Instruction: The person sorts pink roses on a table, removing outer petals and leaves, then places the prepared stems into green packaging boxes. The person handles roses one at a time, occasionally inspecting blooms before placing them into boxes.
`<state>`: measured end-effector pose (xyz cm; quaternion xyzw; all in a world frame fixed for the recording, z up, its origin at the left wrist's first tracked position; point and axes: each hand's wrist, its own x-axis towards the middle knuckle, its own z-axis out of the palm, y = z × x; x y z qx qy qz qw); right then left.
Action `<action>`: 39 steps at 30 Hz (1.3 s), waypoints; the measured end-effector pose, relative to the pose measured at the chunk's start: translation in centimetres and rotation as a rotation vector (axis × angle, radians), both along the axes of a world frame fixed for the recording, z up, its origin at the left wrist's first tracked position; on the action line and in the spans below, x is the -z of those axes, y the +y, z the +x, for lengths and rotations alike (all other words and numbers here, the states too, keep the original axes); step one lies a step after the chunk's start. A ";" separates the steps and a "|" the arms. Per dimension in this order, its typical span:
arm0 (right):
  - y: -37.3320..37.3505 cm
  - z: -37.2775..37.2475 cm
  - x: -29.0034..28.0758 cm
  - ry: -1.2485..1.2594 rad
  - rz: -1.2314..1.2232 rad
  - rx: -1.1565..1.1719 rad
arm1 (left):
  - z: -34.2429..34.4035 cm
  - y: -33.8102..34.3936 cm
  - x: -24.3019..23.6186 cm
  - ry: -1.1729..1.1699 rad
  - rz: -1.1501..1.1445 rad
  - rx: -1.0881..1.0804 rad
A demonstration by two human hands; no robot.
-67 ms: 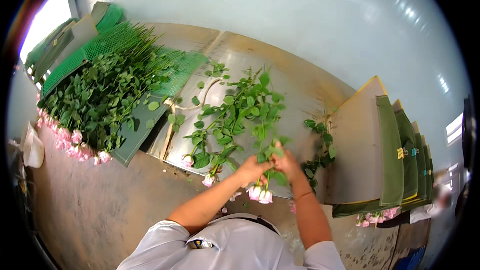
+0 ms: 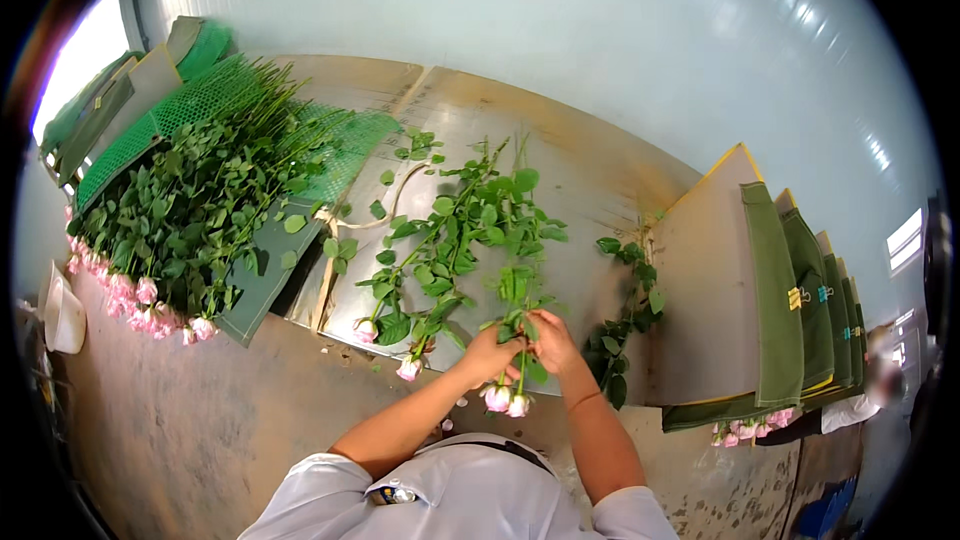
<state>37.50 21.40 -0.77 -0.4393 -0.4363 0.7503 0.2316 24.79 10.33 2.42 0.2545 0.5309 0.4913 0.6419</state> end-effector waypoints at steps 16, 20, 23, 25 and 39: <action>0.2 -0.9 -1.4 -0.250 0.395 0.102 | -8.0 -0.8 -0.3 1.198 0.513 0.000; 1.1 1.9 0.3 -0.318 0.254 0.072 | -15.0 -1.6 2.2 1.619 0.025 -0.132; 0.7 1.4 1.4 -0.301 0.162 0.150 | -15.8 -1.1 3.6 1.329 -0.131 -0.064; 0.2 1.1 2.1 -0.309 0.181 0.096 | -14.1 -1.3 3.9 1.199 0.015 -0.142; -1.1 7.5 -8.8 0.023 0.560 0.084 | 0.8 0.6 -1.7 0.011 0.217 -0.144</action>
